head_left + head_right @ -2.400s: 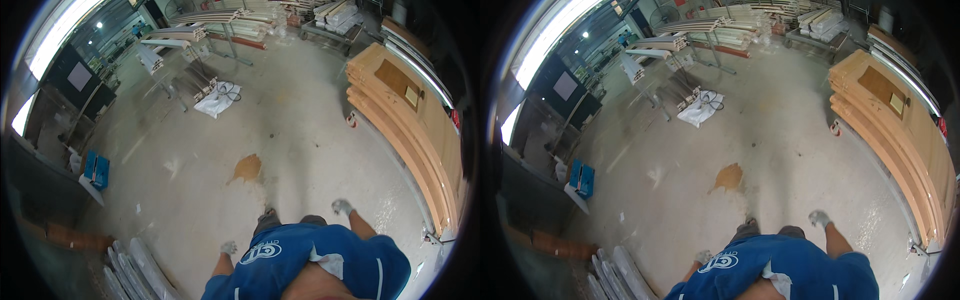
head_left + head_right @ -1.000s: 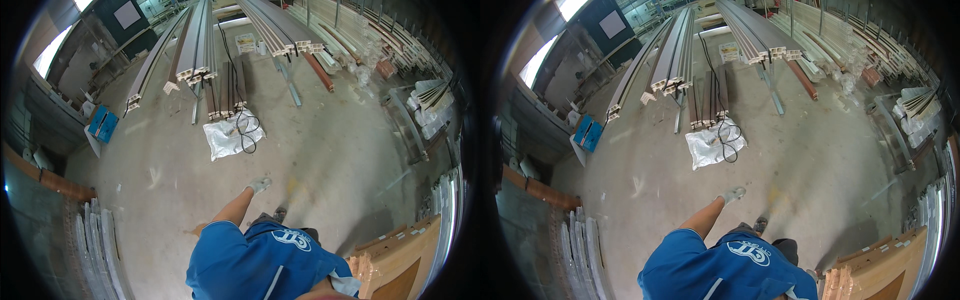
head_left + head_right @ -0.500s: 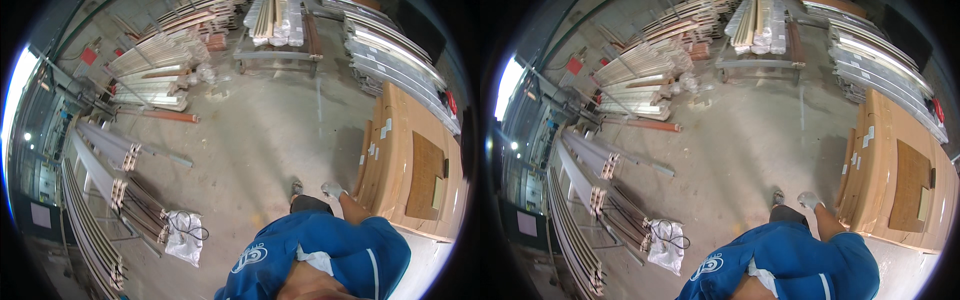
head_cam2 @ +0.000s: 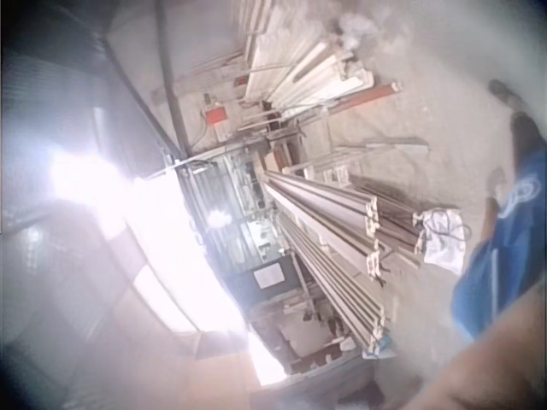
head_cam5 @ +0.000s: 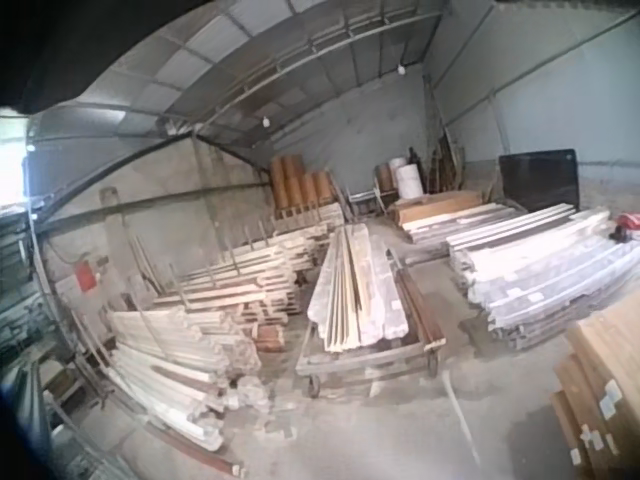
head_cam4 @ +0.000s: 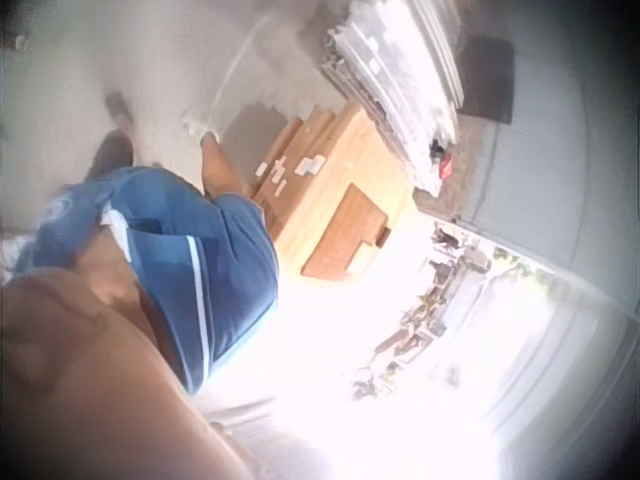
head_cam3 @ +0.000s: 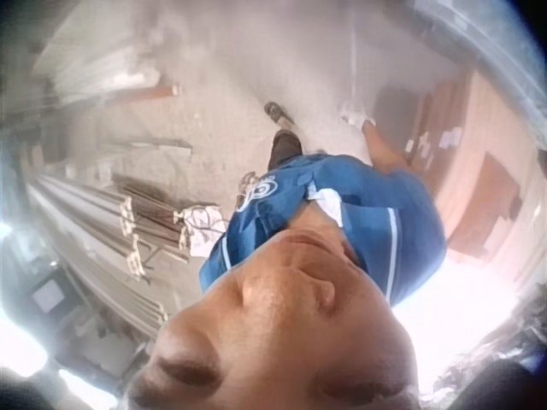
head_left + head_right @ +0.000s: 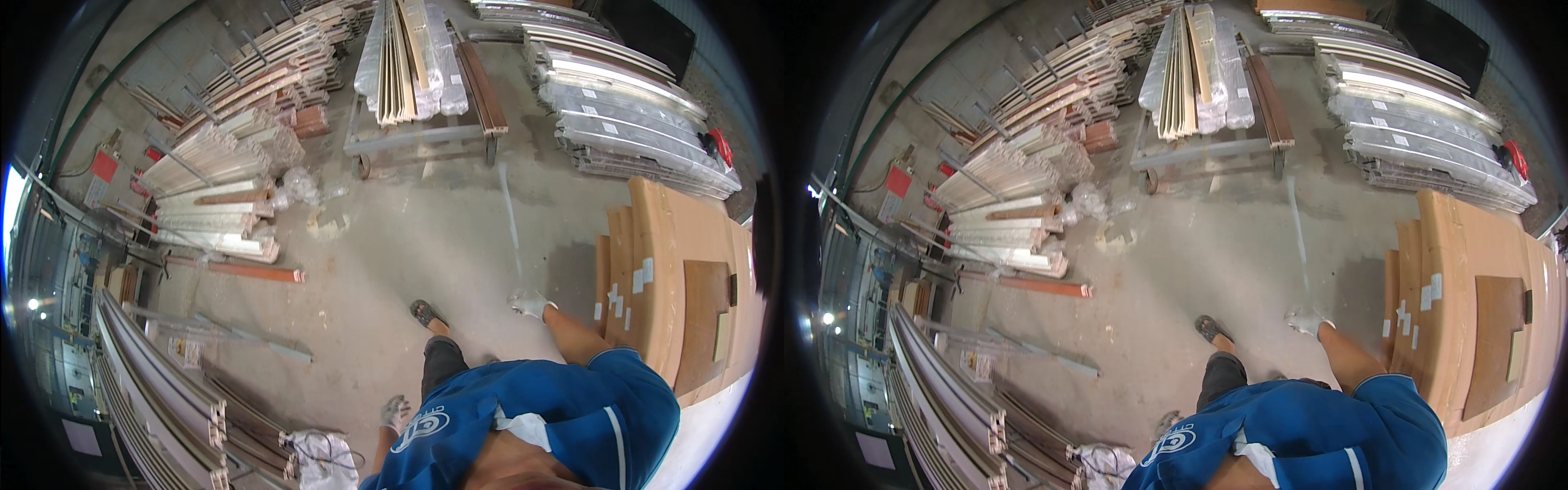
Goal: The person selects long wooden planks from a rack, stacks them, and wraps the bundle with plastic film. The person then covers the wrapped bundle with a large white protective sheet.
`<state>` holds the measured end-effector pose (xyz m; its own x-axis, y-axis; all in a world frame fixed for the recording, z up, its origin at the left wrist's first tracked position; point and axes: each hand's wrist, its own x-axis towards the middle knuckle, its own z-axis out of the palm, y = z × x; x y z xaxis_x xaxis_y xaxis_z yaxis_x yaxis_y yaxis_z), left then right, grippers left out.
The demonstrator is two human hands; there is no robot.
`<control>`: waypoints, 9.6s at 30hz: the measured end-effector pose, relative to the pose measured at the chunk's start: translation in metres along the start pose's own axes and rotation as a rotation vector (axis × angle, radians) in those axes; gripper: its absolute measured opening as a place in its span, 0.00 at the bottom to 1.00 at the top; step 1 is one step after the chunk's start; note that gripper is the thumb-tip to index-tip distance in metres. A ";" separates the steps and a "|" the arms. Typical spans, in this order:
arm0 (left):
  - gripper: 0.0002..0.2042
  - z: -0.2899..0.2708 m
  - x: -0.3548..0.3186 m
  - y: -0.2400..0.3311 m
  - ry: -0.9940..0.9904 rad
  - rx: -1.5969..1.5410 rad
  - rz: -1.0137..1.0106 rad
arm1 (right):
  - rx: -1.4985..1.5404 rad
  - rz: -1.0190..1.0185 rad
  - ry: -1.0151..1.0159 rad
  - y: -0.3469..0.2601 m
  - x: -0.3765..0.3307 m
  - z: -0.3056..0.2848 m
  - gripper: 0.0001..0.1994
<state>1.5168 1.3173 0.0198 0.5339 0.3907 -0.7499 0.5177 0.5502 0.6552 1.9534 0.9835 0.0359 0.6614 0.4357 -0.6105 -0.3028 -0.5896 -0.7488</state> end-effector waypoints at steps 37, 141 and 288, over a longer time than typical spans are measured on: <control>0.17 0.195 0.345 0.510 0.385 0.013 -0.201 | 0.075 -0.170 0.461 -0.668 0.709 -0.303 0.63; 0.33 0.294 0.043 0.574 0.871 0.975 0.537 | 0.944 -0.628 -0.356 -0.744 0.380 -0.142 0.31; 0.28 -0.801 -0.853 -0.583 0.383 -0.809 0.467 | -0.140 -0.899 -1.189 -0.023 -0.978 1.275 0.39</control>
<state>0.2240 1.2537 0.2042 0.2427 0.8275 -0.5064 -0.3731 0.5614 0.7387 0.4385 1.4381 0.3210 -0.3645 0.9222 0.1289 0.0031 0.1396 -0.9902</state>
